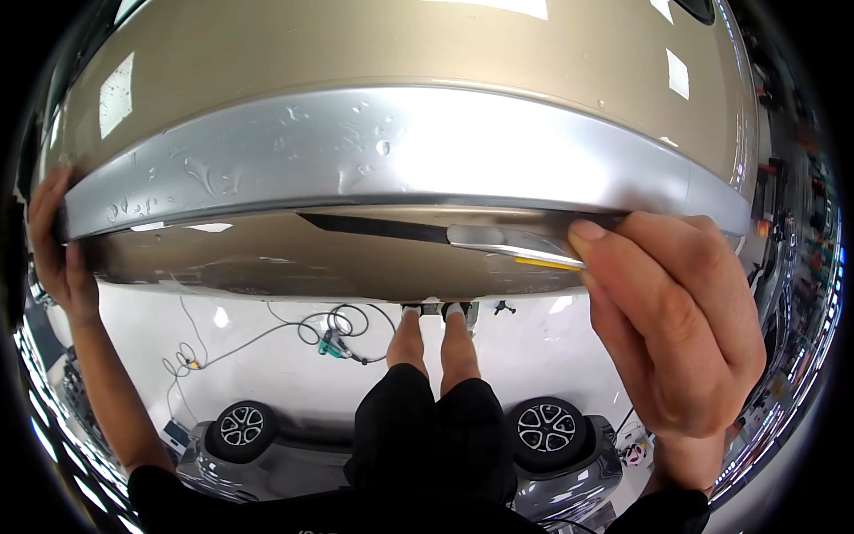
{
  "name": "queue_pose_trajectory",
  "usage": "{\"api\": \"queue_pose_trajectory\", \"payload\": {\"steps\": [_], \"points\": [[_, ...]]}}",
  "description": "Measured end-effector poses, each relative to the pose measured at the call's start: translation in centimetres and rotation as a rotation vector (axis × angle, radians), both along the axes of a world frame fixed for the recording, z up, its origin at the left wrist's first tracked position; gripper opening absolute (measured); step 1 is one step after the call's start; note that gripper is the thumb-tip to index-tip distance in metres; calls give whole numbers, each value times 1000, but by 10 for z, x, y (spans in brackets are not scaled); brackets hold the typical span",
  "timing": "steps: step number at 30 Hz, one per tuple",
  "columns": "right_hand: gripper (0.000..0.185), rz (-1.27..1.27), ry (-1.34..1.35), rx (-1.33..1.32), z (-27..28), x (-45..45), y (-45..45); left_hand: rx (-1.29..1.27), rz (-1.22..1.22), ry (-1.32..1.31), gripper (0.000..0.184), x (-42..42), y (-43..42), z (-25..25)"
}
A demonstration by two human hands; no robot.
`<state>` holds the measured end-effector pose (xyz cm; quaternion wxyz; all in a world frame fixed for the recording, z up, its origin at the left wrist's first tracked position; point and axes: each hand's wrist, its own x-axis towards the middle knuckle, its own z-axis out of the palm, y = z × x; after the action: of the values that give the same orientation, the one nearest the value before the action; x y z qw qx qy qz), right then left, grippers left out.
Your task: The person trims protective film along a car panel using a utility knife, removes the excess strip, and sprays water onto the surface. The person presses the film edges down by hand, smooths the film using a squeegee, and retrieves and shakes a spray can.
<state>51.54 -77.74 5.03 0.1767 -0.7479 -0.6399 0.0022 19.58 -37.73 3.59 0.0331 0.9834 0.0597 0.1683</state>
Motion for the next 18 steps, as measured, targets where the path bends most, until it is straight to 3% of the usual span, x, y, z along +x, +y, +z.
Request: {"api": "queue_pose_trajectory", "payload": {"steps": [18], "points": [[36, 3, -8, -15, 0, 28, -31, 58, 39, 32, 65, -3, 7, 5]]}}
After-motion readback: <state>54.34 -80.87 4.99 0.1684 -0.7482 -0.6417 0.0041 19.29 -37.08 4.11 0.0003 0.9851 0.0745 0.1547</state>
